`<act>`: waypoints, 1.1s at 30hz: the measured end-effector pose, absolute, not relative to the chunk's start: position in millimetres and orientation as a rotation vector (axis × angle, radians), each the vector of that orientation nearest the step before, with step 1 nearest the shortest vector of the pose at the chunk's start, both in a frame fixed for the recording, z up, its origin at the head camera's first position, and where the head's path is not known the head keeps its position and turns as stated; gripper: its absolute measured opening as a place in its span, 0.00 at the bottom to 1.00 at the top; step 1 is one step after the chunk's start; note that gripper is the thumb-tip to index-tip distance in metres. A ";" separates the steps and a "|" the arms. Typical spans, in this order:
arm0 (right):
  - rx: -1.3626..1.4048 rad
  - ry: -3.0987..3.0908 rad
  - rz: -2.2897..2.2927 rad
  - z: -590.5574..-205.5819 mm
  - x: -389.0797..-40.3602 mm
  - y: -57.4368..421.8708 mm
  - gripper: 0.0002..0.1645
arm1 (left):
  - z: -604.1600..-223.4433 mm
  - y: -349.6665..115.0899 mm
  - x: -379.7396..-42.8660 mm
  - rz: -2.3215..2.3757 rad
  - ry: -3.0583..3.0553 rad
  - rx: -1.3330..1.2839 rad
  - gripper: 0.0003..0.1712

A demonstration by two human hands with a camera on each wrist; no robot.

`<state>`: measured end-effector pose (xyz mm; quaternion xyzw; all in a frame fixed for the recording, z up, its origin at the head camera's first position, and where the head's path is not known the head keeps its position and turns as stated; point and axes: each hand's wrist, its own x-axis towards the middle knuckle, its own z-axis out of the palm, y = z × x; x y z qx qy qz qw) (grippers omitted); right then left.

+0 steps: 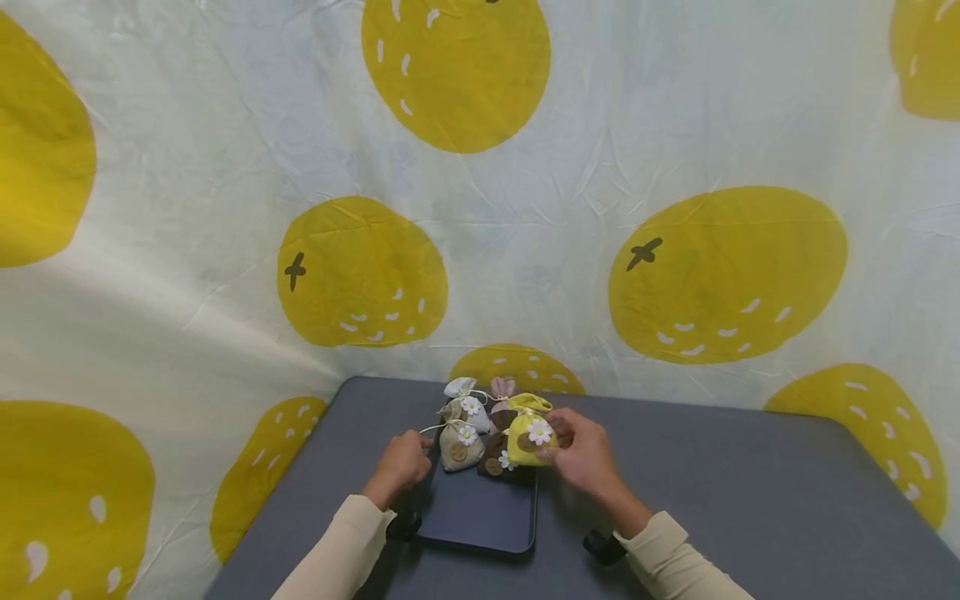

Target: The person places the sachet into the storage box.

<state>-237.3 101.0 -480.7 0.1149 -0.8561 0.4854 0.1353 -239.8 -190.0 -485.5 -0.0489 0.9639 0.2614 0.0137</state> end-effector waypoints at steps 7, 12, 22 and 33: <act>0.357 -2.463 1.376 -479.5 -232.0 93.5 0.24 | -485.8 -193.0 -240.3 0.828 3.015 -0.097 0.29; 0.367 -2.442 1.404 -476.7 -231.0 86.5 0.24 | -485.7 -194.1 -240.9 0.829 3.017 -0.078 0.29; 0.406 -2.429 1.429 -475.8 -226.8 71.0 0.25 | -483.2 -193.3 -238.4 0.823 3.014 -0.083 0.30; 0.479 -2.408 1.448 -479.4 -221.5 53.6 0.24 | -485.1 -194.3 -239.2 0.815 3.027 -0.074 0.29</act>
